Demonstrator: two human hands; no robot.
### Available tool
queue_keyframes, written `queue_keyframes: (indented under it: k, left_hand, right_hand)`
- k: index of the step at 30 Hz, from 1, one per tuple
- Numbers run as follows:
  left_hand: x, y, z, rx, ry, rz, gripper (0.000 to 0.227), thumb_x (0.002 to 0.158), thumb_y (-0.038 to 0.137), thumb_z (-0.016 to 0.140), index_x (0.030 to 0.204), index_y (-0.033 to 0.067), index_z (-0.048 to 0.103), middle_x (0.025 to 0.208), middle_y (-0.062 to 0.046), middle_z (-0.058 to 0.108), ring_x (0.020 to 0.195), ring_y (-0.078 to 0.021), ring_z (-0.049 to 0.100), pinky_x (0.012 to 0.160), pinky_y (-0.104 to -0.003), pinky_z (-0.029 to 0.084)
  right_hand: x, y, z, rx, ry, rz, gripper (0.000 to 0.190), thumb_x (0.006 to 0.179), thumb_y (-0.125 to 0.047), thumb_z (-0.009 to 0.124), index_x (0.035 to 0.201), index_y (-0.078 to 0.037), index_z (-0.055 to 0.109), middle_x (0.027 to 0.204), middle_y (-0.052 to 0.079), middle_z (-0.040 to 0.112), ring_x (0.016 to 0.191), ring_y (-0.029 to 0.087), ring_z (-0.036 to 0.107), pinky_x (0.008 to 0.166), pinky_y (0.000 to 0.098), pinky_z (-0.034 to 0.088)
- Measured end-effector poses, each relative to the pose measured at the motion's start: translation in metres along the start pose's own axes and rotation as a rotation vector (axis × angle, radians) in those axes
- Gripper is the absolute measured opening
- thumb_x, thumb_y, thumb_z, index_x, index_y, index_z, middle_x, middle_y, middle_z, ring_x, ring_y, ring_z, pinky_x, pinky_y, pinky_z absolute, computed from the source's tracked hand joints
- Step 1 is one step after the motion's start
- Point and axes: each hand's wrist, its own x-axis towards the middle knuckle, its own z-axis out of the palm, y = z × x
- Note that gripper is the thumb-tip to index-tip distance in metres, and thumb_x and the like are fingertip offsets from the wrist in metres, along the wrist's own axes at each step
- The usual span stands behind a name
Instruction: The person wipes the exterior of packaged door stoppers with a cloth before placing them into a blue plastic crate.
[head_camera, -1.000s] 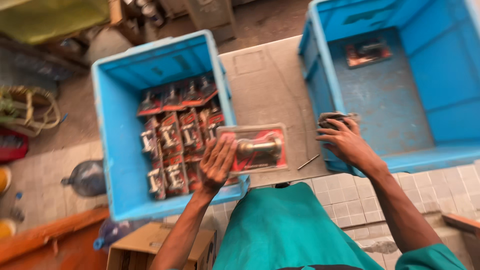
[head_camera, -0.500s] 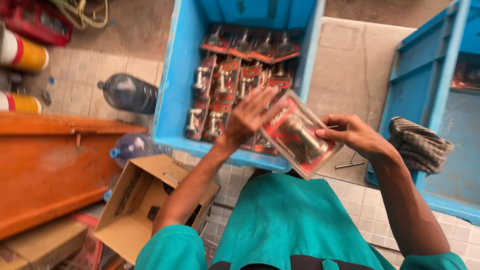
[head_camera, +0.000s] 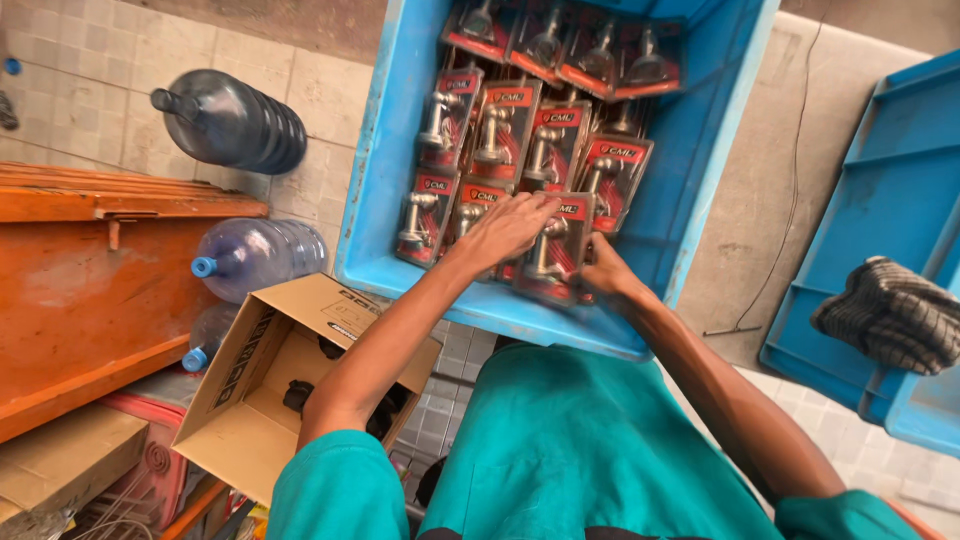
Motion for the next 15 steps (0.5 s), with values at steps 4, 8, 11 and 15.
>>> queue_keyframes:
  k: [4,8,11,15]
  left_hand:
    - [-0.011,-0.060,0.128,-0.169,-0.163,-0.055,0.029,0.098,0.017,0.047,0.123,0.0099,0.058,0.109,-0.022,0.066,0.101,-0.0439,0.064,0.070,-0.057,0.052]
    - [-0.021,-0.069,0.158,0.011,-0.225,-0.101,0.030,0.093,0.018,0.046,0.114,0.0075,0.065,0.110,-0.024,0.066,0.098,-0.0418,0.065,0.069,-0.052,0.051]
    - [-0.023,-0.067,0.162,0.067,-0.316,-0.152,0.038,0.093,0.021,0.043,0.125,0.0080,0.060,0.127,-0.025,0.059,0.114,-0.0418,0.057,0.082,-0.050,0.045]
    - [-0.023,-0.075,0.192,0.158,-0.401,-0.162,0.043,0.095,0.013,0.041,0.134,0.0018,0.056,0.138,-0.024,0.055,0.131,-0.0400,0.048,0.102,-0.050,0.035]
  right_hand:
    - [0.032,0.000,0.051,-0.032,0.087,0.195,0.038,0.060,0.001,0.078,0.088,-0.009,0.054,0.077,0.013,0.062,0.077,0.032,0.069,0.047,0.0386,0.050]
    - [0.035,-0.025,0.063,0.192,0.081,0.311,0.026,0.065,0.015,0.075,0.088,0.006,0.065,0.082,0.029,0.065,0.070,0.041,0.069,0.051,0.0480,0.060]
    - [0.010,-0.036,0.064,0.029,0.062,0.321,0.035,0.066,0.011,0.073,0.099,0.005,0.064,0.089,0.030,0.065,0.075,0.045,0.069,0.054,0.0531,0.061]
    - [-0.011,-0.043,0.045,-0.377,0.038,0.179,0.039,0.077,-0.015,0.073,0.111,-0.005,0.056,0.098,0.026,0.067,0.087,0.044,0.069,0.070,0.0525,0.059]
